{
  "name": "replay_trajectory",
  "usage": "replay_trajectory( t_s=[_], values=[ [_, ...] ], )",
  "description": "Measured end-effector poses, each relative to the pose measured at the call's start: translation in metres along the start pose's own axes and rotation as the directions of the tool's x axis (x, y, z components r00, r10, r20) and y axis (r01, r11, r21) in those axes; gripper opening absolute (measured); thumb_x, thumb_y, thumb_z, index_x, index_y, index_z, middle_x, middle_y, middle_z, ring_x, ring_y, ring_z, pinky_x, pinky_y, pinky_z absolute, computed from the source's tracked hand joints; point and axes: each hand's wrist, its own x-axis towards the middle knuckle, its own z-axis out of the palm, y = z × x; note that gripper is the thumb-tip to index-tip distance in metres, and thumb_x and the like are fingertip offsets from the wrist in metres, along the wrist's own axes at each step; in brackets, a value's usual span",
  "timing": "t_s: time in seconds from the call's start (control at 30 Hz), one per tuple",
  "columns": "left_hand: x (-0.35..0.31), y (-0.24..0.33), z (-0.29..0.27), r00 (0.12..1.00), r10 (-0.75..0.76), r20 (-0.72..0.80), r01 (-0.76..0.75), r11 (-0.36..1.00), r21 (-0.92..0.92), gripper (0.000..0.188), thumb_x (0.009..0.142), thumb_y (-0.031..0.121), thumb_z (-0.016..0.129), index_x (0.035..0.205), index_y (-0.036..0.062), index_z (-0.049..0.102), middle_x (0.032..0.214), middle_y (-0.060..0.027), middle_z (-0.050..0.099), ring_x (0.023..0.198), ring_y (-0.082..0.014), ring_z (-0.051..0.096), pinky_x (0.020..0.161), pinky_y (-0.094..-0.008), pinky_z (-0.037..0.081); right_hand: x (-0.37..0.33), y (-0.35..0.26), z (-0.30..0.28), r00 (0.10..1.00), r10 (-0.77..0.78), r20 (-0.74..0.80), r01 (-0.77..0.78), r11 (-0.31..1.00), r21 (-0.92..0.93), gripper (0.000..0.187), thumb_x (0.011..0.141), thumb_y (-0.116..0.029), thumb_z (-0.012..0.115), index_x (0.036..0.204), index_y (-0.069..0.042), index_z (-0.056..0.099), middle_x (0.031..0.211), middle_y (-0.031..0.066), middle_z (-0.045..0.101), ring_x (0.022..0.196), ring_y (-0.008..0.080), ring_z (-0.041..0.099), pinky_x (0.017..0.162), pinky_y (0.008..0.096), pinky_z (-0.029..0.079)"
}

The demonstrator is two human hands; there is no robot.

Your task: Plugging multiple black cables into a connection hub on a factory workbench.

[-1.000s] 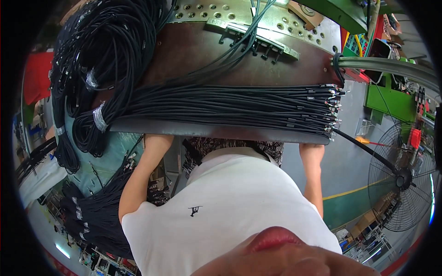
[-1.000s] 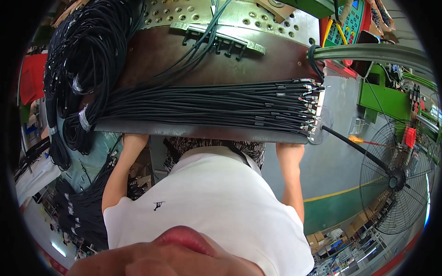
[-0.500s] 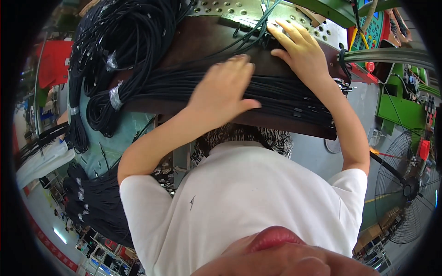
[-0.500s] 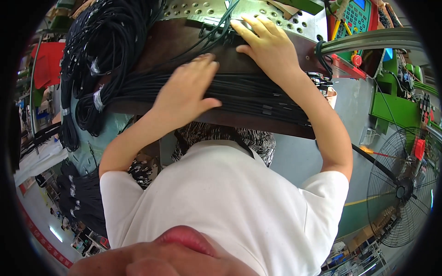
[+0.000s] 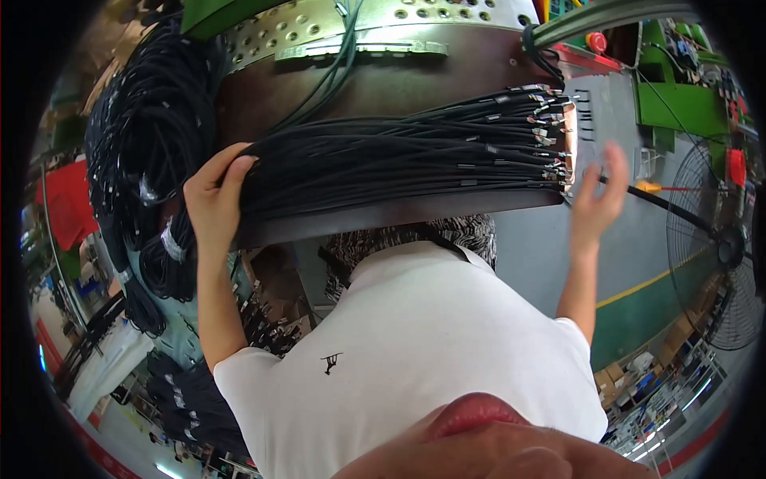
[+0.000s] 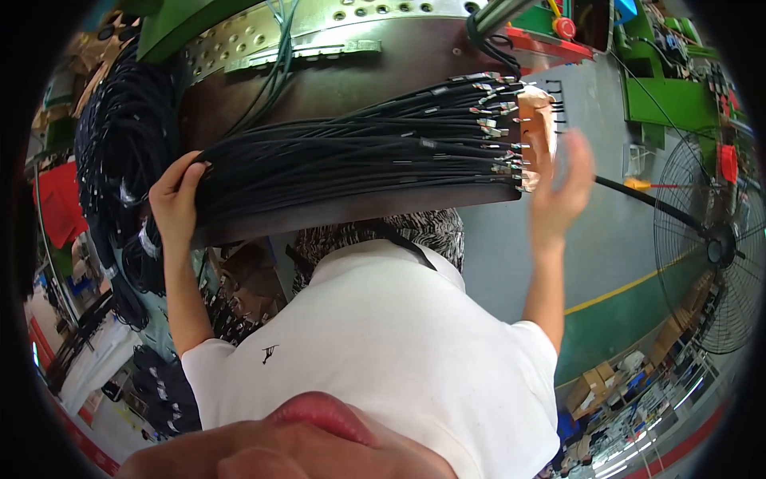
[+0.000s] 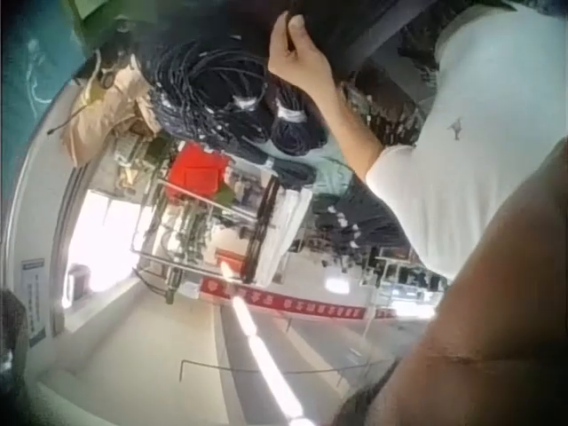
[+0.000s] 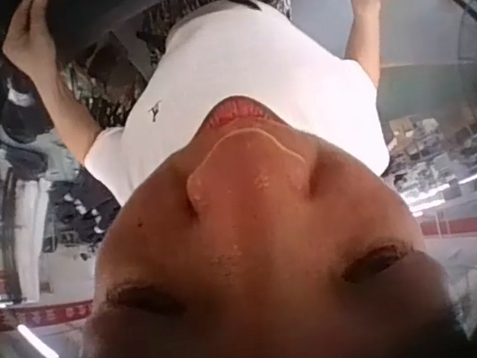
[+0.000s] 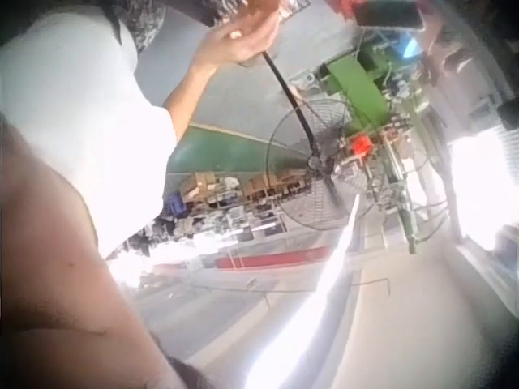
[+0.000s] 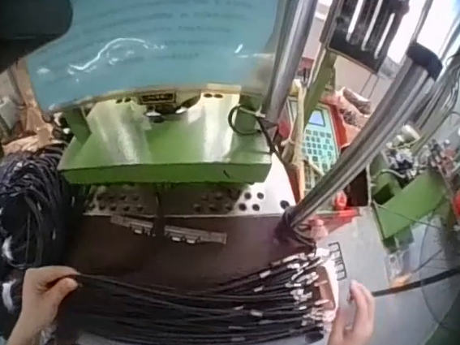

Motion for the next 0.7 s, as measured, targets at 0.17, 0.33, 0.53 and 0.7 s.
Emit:
replay_trajectory(
  t_s=[0.17, 0.33, 0.53, 0.7],
  values=[
    [0.021, 0.034, 0.002, 0.919, 0.154, 0.363, -0.223, 0.962, 0.158, 0.022, 0.081, 0.013, 0.071, 0.081, -0.0015, 0.054, 0.100, -0.0072, 0.054, 0.095, -0.0203, 0.051, 0.087, -0.0285, 0.040, -0.016, -0.061, 0.019, 0.890, -0.403, 0.215, 0.375, 0.913, 0.160, 0.027, 0.075, -0.007, 0.064, 0.100, -0.008, 0.071, 0.106, 0.0059, 0.067, 0.094, 0.0252, 0.064, 0.084, 0.0376, 0.048],
    [0.068, 0.103, 0.088, 0.580, 0.027, 0.814, -0.323, 0.925, 0.199, 0.050, 0.089, 0.045, 0.065, 0.069, -0.0007, 0.058, 0.052, -0.0072, 0.047, 0.046, -0.0172, 0.046, 0.048, -0.0334, 0.038, -0.022, -0.062, 0.024, 0.891, -0.420, 0.171, 0.399, 0.906, 0.144, 0.028, 0.072, -0.007, 0.064, 0.100, -0.008, 0.071, 0.106, 0.0053, 0.066, 0.098, 0.0246, 0.062, 0.084, 0.0390, 0.047],
    [0.086, 0.143, 0.172, 0.239, 0.005, 0.971, 0.293, 0.953, -0.077, 0.031, 0.095, 0.029, 0.059, 0.093, 0.0000, 0.067, 0.064, 0.0008, 0.056, 0.052, -0.0048, 0.047, 0.045, -0.0203, 0.036, -0.017, -0.086, 0.013, 0.890, -0.446, 0.095, 0.348, 0.799, 0.491, 0.032, 0.066, 0.000, 0.064, 0.097, -0.004, 0.070, 0.097, 0.0085, 0.066, 0.086, 0.0282, 0.062, 0.077, 0.0383, 0.052],
    [0.017, 0.134, 0.139, 0.563, 0.038, 0.826, 0.579, 0.695, -0.426, 0.024, 0.099, 0.024, 0.055, 0.103, 0.0012, 0.063, 0.069, 0.0021, 0.057, 0.054, -0.0021, 0.044, 0.047, -0.0171, 0.032, 0.024, -0.082, 0.016, 0.940, -0.075, 0.332, -0.229, 0.581, 0.781, 0.025, 0.097, -0.017, 0.052, 0.107, 0.004, 0.063, 0.092, 0.0121, 0.067, 0.088, 0.0194, 0.064, 0.078, 0.0323, 0.052]
  ],
)
